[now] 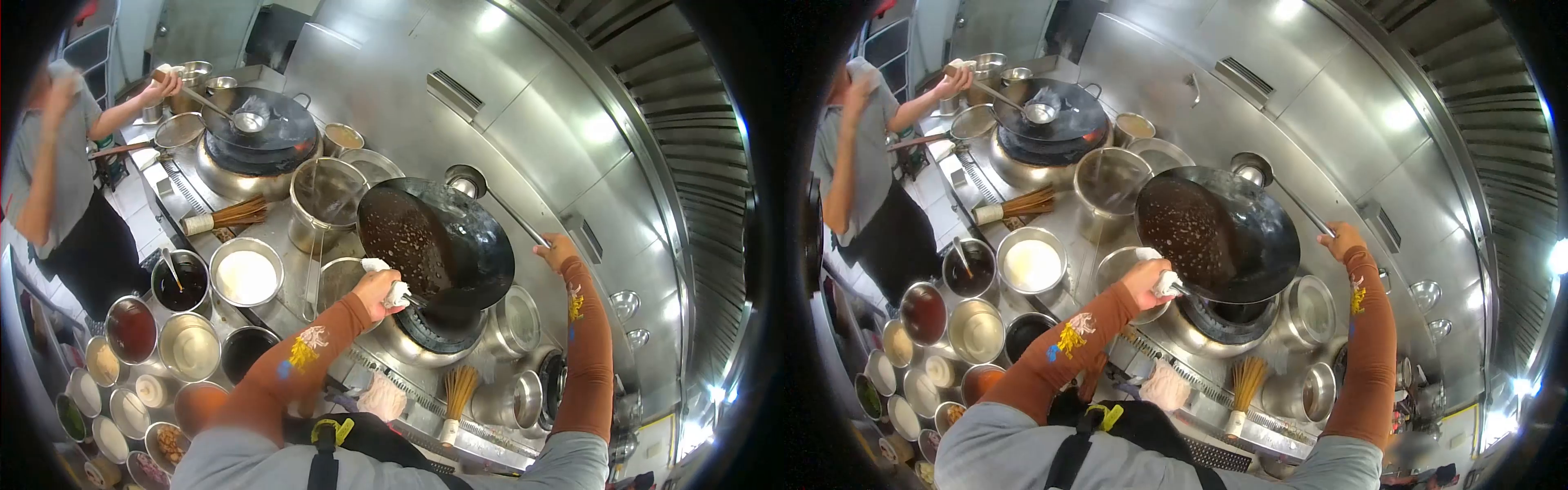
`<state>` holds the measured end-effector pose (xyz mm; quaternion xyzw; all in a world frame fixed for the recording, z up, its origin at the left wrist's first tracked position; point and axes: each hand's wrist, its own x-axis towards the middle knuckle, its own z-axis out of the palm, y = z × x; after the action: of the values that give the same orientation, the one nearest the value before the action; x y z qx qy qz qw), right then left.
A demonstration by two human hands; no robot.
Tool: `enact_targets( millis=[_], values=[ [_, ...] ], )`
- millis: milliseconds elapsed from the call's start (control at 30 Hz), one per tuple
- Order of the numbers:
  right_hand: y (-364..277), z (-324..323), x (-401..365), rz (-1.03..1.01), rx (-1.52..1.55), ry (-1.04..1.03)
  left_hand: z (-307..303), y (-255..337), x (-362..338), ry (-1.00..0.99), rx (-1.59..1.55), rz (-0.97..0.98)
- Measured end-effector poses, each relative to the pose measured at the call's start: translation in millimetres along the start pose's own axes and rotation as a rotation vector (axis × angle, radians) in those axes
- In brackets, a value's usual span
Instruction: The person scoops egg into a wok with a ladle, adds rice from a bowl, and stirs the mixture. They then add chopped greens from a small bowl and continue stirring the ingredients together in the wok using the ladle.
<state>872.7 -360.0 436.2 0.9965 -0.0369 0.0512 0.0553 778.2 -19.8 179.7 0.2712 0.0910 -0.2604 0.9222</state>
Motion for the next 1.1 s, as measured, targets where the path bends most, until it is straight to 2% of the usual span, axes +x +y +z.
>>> enact_targets(
  millis=[100, 300, 500, 600, 700, 1000, 1100],
  values=[
    [-21, -10, 5, -0.036, 0.028, -0.031, -1, 9, -4, 0.023, -0.006, 0.007],
    [-39, -23, 20, -0.118, -0.015, 0.039, -9, 14, 4, 0.003, -0.031, 0.046],
    [-80, -47, 11, 0.002, -0.032, -0.054, -7, 23, 1, 0.019, -0.018, 0.039],
    [-69, -43, 31, -0.092, -0.09, -0.012, -9, 25, 6, 0.012, -0.057, 0.033],
    [-81, -50, 28, -0.024, -0.069, -0.045, -12, 27, 8, -0.021, -0.057, 0.027],
    [-76, -58, 43, -0.04, -0.02, -0.109, -6, 38, 2, -0.027, -0.056, 0.05],
    [-78, -60, 42, -0.034, 0.006, -0.056, -2, 42, -2, 0.012, -0.07, 0.031]
  ],
)
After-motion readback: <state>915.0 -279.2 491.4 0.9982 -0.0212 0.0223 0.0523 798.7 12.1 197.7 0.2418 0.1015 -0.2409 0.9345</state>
